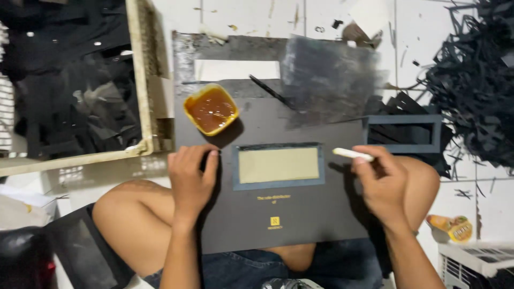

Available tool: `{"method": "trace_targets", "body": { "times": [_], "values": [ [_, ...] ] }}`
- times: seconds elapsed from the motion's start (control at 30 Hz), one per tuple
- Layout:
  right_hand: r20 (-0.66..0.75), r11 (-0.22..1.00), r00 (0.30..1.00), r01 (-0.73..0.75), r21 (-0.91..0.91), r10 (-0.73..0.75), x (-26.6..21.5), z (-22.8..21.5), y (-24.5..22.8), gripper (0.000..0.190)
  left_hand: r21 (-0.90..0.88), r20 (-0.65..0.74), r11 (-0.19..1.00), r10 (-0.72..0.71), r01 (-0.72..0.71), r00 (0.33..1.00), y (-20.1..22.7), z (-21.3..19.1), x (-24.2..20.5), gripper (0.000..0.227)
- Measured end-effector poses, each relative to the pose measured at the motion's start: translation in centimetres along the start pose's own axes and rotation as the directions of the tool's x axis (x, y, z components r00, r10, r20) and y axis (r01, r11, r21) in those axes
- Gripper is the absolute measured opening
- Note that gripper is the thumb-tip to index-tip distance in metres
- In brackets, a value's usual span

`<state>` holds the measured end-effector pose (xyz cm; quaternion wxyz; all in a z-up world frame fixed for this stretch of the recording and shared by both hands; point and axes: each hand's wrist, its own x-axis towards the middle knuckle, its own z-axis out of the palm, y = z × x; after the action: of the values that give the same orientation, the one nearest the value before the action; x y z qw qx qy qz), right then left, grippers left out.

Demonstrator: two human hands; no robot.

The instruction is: The person sits on the floor assembling a rectangular frame component. They peel a dark strip from the frame, position a beige mesh pad inside it, apply glue with a stick around the frame edges, press the mesh down with both hands, and set the finished frame aside.

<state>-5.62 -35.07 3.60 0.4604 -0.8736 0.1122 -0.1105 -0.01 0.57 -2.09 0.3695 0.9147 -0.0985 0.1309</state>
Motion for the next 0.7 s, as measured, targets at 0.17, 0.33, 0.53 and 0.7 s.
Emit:
{"method": "trace_targets", "body": {
  "times": [0.17,0.33,0.53,0.7],
  "values": [
    [0.101,0.975,0.981,0.178,-0.134,-0.165,-0.4,0.5,1.0,0.018,0.025,0.013,1.0,-0.013,0.012,1.0,0.4,0.1,-0.1,0.004],
    [0.131,0.941,0.948,0.307,-0.145,-0.289,0.5,1.9,1.7,0.02,0.06,-0.006,0.998,-0.012,0.012,1.0,0.5,0.3,0.0,0.004],
    [0.123,0.854,0.88,0.475,-0.213,-0.459,1.6,2.7,1.4,0.019,0.061,-0.006,0.998,-0.015,0.015,1.0,0.3,0.4,0.0,0.004],
    [0.24,0.845,0.862,0.495,-0.203,-0.447,0.6,1.2,1.0,0.015,0.056,-0.008,0.998,0.0,0.0,1.0,0.4,0.4,0.0,0.005]
  ]
}}
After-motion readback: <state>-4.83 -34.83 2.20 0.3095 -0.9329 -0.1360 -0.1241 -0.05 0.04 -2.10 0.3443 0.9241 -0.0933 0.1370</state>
